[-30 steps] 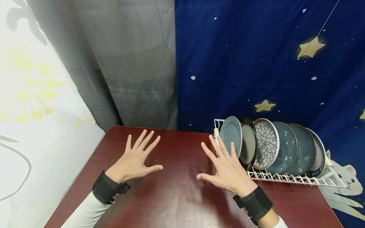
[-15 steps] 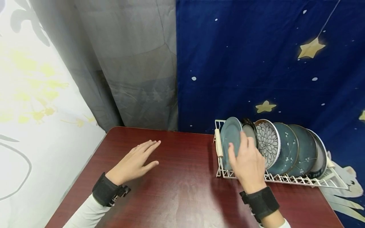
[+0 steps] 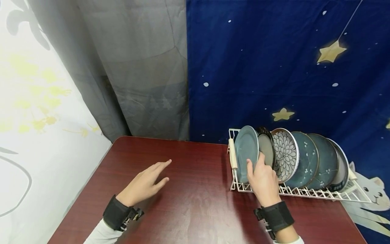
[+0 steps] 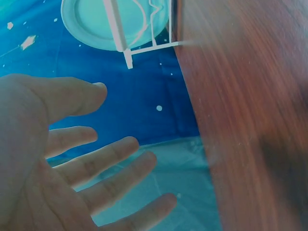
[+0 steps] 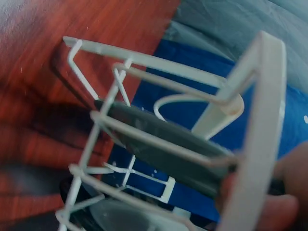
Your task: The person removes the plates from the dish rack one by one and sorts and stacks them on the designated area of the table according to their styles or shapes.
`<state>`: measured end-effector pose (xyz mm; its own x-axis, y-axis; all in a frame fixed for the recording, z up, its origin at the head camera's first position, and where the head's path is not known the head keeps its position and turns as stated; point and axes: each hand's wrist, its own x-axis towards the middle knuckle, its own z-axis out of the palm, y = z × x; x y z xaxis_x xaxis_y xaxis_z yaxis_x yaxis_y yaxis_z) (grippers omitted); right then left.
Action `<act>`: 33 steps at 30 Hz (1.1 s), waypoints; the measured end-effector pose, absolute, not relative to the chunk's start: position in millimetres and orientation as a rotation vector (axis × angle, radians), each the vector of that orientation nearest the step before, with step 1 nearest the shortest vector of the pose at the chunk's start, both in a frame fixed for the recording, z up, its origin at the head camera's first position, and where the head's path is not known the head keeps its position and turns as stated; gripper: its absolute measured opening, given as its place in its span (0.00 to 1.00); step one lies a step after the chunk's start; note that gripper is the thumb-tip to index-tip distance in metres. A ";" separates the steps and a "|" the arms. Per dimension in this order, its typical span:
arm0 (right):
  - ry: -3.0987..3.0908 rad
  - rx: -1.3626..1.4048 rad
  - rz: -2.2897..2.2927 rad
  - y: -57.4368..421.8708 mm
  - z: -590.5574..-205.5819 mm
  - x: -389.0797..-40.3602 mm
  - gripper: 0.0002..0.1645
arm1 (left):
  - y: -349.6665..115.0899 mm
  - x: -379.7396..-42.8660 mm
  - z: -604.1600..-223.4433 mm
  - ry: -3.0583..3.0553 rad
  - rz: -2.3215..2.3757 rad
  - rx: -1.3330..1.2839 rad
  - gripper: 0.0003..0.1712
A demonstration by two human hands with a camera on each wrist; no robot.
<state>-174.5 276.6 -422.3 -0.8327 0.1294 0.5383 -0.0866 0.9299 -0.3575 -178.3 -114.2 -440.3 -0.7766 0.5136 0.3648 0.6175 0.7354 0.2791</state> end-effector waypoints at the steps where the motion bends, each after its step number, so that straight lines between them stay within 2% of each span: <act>1: -2.484 -0.034 0.510 275.6 -424.4 -175.5 0.26 | -113.2 -177.8 -442.0 -2.680 -0.591 -0.891 0.36; 7: -2.418 -0.056 0.548 271.5 -430.9 -178.1 0.26 | -109.8 -175.4 -448.4 -2.740 -0.640 -0.853 0.34; 21: -2.292 0.038 0.531 274.0 -429.8 -181.0 0.16 | -107.6 -176.5 -448.0 -2.799 -0.724 -0.814 0.35; 33: -2.176 0.122 0.474 280.1 -396.3 -175.9 0.16 | -110.4 -178.0 -448.4 -2.803 -0.740 -0.777 0.34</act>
<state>-175.9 280.1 -396.3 -0.6081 0.0815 0.7897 -0.2540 0.9225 -0.2908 -178.0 -110.4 -448.4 -0.8570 0.4465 0.2572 0.5152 0.7459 0.4221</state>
